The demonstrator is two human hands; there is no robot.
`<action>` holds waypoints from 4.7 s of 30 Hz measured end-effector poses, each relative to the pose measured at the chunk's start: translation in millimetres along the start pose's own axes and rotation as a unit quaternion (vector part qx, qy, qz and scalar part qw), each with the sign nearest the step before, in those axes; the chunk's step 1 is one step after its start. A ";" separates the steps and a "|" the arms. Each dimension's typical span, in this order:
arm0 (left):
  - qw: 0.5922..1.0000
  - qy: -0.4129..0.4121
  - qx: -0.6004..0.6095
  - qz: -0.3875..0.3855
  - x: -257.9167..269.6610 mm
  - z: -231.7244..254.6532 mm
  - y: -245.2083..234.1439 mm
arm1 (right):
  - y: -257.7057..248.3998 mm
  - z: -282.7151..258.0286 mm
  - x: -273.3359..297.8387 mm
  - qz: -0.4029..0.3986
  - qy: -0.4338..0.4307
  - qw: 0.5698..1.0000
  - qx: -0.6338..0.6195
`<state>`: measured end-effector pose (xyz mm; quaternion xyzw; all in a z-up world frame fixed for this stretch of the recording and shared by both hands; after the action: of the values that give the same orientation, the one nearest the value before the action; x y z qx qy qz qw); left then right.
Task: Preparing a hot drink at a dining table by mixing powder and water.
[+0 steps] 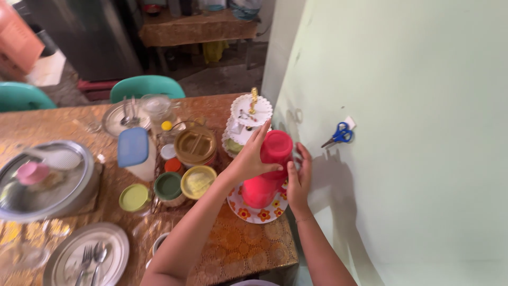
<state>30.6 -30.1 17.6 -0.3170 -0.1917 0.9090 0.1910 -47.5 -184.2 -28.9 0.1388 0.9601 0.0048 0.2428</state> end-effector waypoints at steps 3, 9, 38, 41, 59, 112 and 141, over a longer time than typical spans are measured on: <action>0.999 -0.033 -0.015 0.025 24.5 -13.1 -16.9 | 8.6 -18.0 14.0 0.040 -0.149 0.970 0.188; 0.986 -0.100 -0.077 0.108 99.4 -40.1 -85.8 | 86.6 -56.5 44.1 -0.123 -0.317 0.914 0.219; 0.878 -0.475 -0.039 -0.036 474.3 -210.6 -62.5 | 252.5 49.3 227.3 -0.560 0.025 0.801 0.212; 0.870 -0.492 -0.030 -0.003 477.9 -215.3 -57.9 | 246.8 60.1 230.8 -0.550 -0.004 0.804 0.225; 0.852 -0.495 -0.041 0.165 455.0 -107.5 -115.0 | 263.8 29.6 161.6 -0.478 0.180 0.856 0.081; 0.699 -0.555 -0.107 0.438 738.4 159.4 -294.9 | 533.1 -239.7 385.7 -0.782 -0.140 0.605 -0.054; 0.550 -0.601 -0.045 0.578 929.4 204.1 -413.3 | 757.9 -292.4 579.9 -0.850 -0.129 0.481 -0.172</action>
<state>-683.4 712.0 -107.8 0.2523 -0.0776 0.7922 -0.5501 -473.2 717.4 17.4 -0.7901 0.5481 -0.0563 0.2685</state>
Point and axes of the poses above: each hand's wrist, its own x-axis away from the middle knuckle, its own y-axis out of the palm, z = x × y, the point moved 4 cm from there along -x, towards the middle knuckle, and after that the axes turned 1 degree about z, right-handed, at the moved point
